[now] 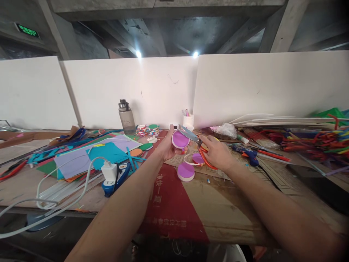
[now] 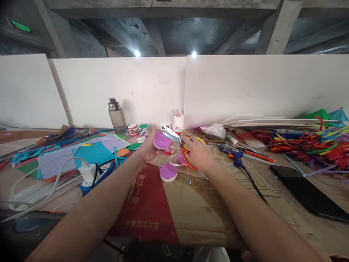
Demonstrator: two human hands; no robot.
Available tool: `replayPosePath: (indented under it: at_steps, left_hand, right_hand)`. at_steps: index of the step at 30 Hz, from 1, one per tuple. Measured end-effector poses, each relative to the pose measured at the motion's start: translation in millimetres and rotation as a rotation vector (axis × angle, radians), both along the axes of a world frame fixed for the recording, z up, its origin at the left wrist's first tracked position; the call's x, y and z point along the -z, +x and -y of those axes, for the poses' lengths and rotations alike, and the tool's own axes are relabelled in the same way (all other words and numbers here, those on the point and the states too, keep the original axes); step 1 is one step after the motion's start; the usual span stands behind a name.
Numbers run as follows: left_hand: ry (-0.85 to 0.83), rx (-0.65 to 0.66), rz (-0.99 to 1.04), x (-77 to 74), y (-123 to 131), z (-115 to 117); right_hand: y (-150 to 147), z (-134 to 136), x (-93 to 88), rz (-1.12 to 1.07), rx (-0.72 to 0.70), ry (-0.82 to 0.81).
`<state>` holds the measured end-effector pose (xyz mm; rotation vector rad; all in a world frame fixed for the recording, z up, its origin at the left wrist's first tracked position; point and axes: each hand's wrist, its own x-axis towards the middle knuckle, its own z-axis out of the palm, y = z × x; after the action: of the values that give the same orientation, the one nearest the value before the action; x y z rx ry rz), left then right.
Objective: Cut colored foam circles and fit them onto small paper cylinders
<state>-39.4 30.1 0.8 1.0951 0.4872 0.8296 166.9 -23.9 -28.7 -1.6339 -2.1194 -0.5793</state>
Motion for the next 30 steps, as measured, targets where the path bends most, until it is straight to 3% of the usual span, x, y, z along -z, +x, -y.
replayPosePath:
  at_steps: [8,18,30]
  left_hand:
    - [0.029,0.06,-0.027,-0.4,-7.3,-5.6]
    - [0.03,-0.005,-0.027,-2.2,-4.0,-2.0]
    - [0.006,-0.02,-0.073,-4.6,-4.9,-0.2]
  right_hand:
    - [2.2,-1.0,0.6,-0.017,-0.066,-0.019]
    - [-5.8,5.5,-5.4,-0.116,-0.089,-0.024]
    - [-5.2,6.5,-7.4,-0.044,-0.05,-0.086]
